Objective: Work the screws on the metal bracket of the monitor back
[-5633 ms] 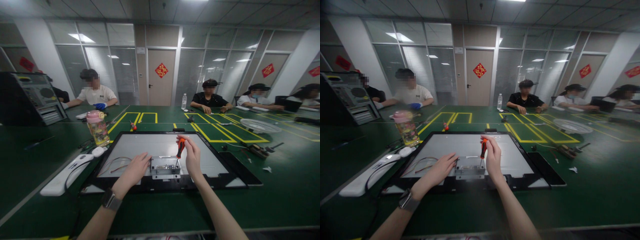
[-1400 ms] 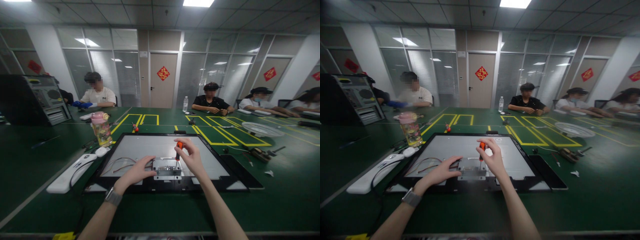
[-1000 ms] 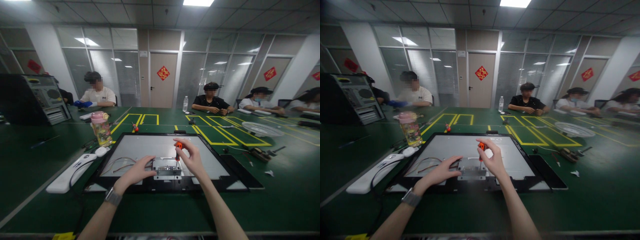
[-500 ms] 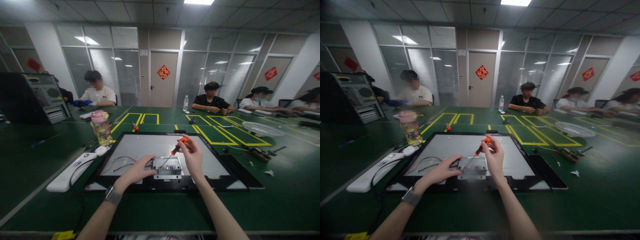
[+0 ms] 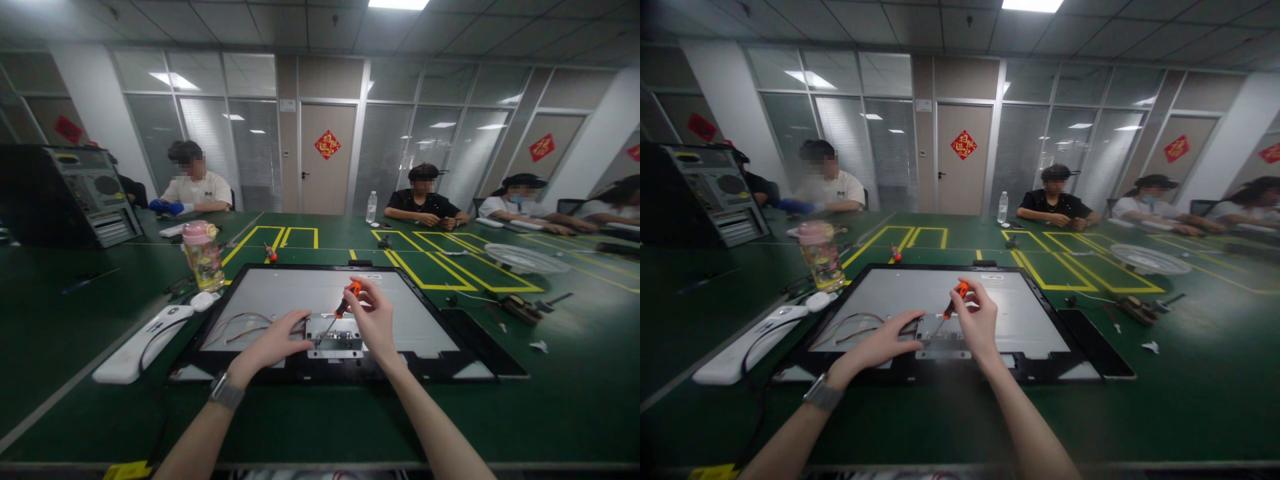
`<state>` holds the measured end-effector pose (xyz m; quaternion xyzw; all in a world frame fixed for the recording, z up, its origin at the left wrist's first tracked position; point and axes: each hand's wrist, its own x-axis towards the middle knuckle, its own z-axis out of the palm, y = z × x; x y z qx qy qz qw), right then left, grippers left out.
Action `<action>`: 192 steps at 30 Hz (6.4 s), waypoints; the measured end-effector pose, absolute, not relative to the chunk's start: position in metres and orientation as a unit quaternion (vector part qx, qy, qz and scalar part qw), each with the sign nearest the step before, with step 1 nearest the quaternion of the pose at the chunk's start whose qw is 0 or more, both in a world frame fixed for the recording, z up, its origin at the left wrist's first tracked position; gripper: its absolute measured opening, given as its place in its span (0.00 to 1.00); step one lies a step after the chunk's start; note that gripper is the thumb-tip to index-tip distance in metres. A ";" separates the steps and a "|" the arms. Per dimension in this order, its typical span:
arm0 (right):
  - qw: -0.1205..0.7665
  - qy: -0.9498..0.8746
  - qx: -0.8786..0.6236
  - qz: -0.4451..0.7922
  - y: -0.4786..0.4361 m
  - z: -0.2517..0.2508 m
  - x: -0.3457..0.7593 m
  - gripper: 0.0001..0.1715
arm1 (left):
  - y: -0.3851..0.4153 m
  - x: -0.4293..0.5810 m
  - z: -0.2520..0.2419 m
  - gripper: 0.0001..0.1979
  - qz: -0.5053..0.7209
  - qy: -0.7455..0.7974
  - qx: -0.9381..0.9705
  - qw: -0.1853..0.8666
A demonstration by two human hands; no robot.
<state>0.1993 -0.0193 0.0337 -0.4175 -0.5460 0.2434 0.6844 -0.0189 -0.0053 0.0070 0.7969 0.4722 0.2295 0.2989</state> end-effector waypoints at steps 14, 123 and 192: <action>0.638 -0.652 -0.334 0.238 -0.033 0.037 0.192 0.15 | -0.003 -0.019 0.002 0.34 0.239 0.460 0.798 0.306; 0.663 -0.600 -0.328 0.305 -0.025 0.037 0.196 0.17 | -0.003 -0.020 0.001 0.33 0.241 0.463 0.802 0.292; 0.662 -0.585 -0.317 0.346 -0.023 0.038 0.201 0.13 | -0.003 -0.021 0.000 0.34 0.229 0.465 0.805 0.289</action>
